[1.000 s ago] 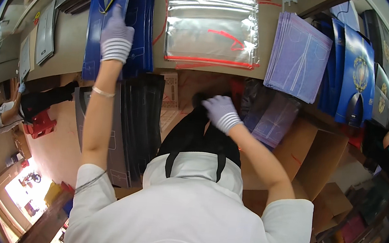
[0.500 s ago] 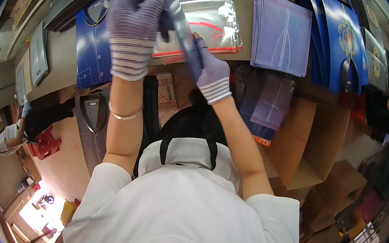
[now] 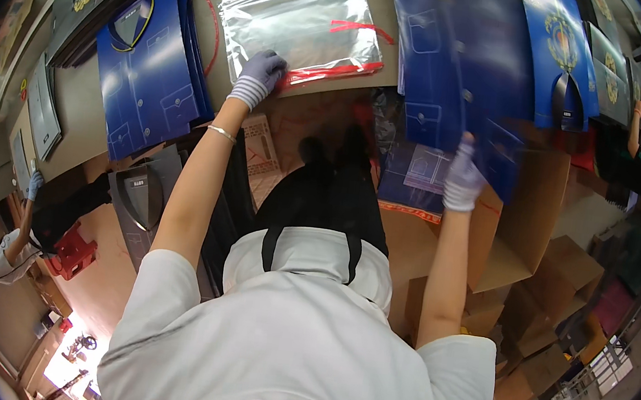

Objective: The person repeatedly places blue shirts into clear plastic bags, seals them, and stacks the packaged items on a table. The process is performed one at a time in a repetitive loop.

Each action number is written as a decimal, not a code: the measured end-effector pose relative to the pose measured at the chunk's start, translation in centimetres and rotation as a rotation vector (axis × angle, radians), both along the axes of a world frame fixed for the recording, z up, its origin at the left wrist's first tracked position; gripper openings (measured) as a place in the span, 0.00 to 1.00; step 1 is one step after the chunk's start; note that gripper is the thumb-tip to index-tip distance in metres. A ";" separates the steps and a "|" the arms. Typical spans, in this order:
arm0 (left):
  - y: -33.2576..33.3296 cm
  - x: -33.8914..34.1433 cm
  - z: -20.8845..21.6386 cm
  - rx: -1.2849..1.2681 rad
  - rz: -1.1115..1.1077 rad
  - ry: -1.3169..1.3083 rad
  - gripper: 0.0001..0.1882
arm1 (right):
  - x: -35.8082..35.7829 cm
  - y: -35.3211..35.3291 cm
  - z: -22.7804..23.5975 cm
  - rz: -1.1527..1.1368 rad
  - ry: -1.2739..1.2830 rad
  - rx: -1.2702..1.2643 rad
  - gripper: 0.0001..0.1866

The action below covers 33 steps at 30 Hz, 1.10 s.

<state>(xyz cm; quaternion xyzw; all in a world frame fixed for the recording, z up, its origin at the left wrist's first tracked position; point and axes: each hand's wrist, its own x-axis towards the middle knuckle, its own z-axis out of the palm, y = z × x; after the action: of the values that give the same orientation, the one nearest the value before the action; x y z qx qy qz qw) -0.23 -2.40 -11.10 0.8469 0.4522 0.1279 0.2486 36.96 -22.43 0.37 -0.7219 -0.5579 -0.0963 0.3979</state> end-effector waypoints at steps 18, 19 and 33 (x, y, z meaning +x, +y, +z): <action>4.8 -1.7 5.5 -0.436 0.567 -0.670 0.12 | -8.9 -12.3 4.3 0.333 0.314 -0.556 0.21; 5.3 -2.0 7.4 -0.381 0.597 -0.776 0.11 | -8.6 -12.5 4.0 0.255 0.432 -0.598 0.19; 1.0 -1.1 9.1 -0.300 0.481 -0.593 0.11 | -1.4 -11.4 13.0 -0.127 1.519 -0.655 0.17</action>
<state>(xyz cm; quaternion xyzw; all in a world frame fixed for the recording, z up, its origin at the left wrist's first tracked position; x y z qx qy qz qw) -1.38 -1.40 -1.99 0.5978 0.5599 0.3536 0.4519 35.52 -33.87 13.35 -0.6996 -0.0953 0.5628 0.4298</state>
